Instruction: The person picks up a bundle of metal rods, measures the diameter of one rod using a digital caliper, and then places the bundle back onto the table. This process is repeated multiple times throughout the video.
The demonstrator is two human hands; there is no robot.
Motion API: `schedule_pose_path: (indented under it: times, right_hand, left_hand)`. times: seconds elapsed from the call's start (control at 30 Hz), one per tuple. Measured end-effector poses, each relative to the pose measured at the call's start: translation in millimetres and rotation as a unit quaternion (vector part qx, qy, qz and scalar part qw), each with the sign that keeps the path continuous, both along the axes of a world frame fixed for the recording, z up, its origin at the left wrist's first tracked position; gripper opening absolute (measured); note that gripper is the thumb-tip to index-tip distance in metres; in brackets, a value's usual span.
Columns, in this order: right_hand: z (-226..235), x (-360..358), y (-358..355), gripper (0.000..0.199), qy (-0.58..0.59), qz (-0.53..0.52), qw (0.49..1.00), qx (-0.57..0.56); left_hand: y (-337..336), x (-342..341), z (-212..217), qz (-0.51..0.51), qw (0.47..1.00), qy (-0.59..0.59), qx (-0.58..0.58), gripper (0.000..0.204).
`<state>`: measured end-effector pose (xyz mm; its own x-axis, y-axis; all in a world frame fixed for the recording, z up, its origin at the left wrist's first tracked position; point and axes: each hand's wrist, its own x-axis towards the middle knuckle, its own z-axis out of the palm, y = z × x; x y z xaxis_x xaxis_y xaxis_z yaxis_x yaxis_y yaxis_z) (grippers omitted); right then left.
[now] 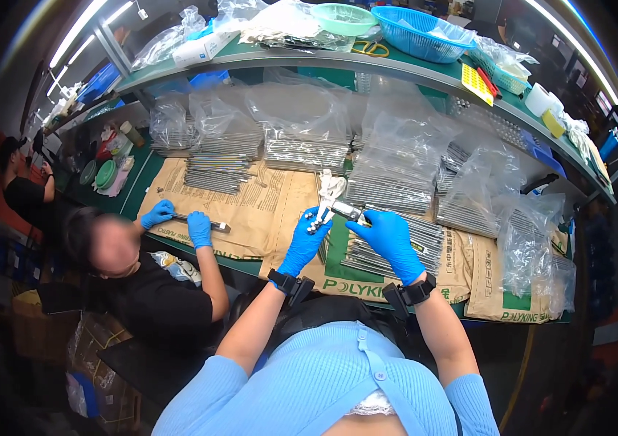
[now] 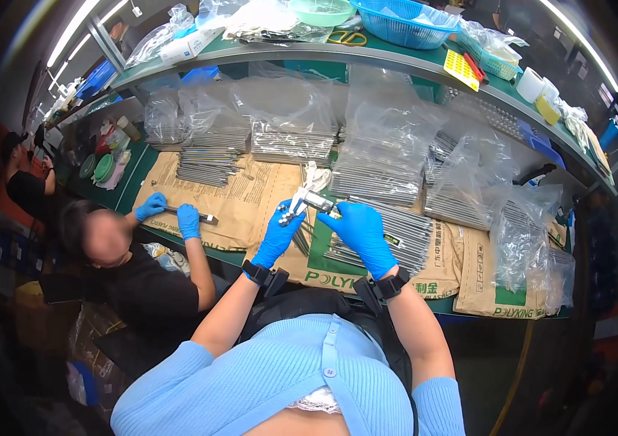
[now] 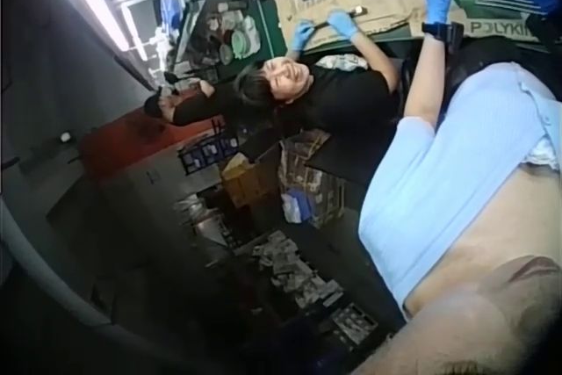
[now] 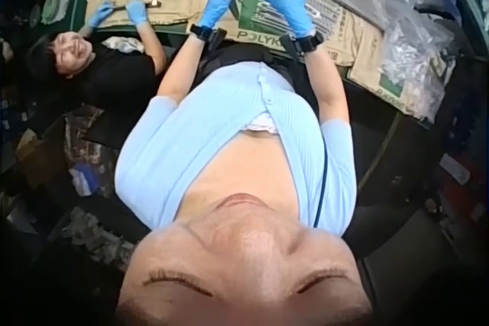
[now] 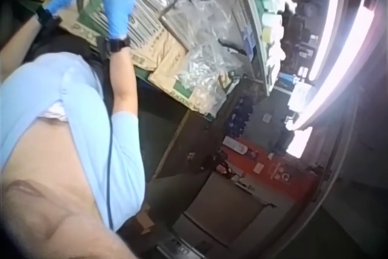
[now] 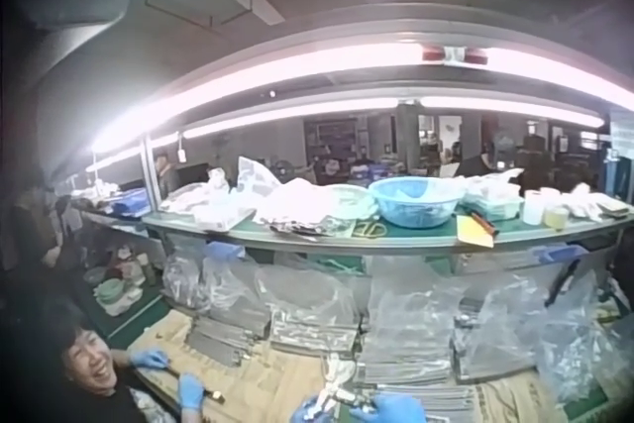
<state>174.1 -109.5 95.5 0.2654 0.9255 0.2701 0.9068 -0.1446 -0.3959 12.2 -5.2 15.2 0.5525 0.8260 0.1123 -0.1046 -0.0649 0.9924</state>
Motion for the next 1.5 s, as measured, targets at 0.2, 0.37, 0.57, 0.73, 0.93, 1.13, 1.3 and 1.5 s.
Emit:
schedule_pose_path:
  times: [0.2,0.37,0.57,0.73,0.93,1.13,1.3,1.5]
  right_hand:
    - [3,0,-4,0.046,0.027,-0.006,0.999,-0.030]
    - [1,2,-3,0.048,0.053,-0.004,0.998,-0.036]
    - [2,0,-1,0.049,0.002,-0.007,1.000,-0.014]
    - [5,0,-5,0.049,0.046,-0.031,0.998,-0.028]
    - [27,17,6,0.049,0.048,-0.044,0.997,-0.032]
    - [30,10,19,0.046,-0.010,-0.028,1.000,-0.006]
    - [25,-5,24,0.044,-0.037,-0.004,0.999,-0.010]
    - [4,-2,5,0.048,-0.006,-0.010,1.000,0.022]
  left_hand:
    - [0,1,-2,-0.005,1.000,-0.006,0.011,0.033]
    - [-1,1,-4,-0.010,0.999,-0.008,0.029,0.033]
    - [1,-2,-3,-0.018,0.999,0.001,0.028,0.031]
    - [2,-14,-6,-0.037,0.999,0.013,-0.017,0.038]
    - [0,-33,3,-0.022,0.992,0.026,0.118,0.040]
    - [-12,-17,20,-0.020,0.997,-0.069,-0.011,0.028]
    - [0,-9,0,-0.042,0.990,0.032,0.134,0.043]
    - [4,-9,-1,-0.029,0.999,0.021,0.000,0.035]
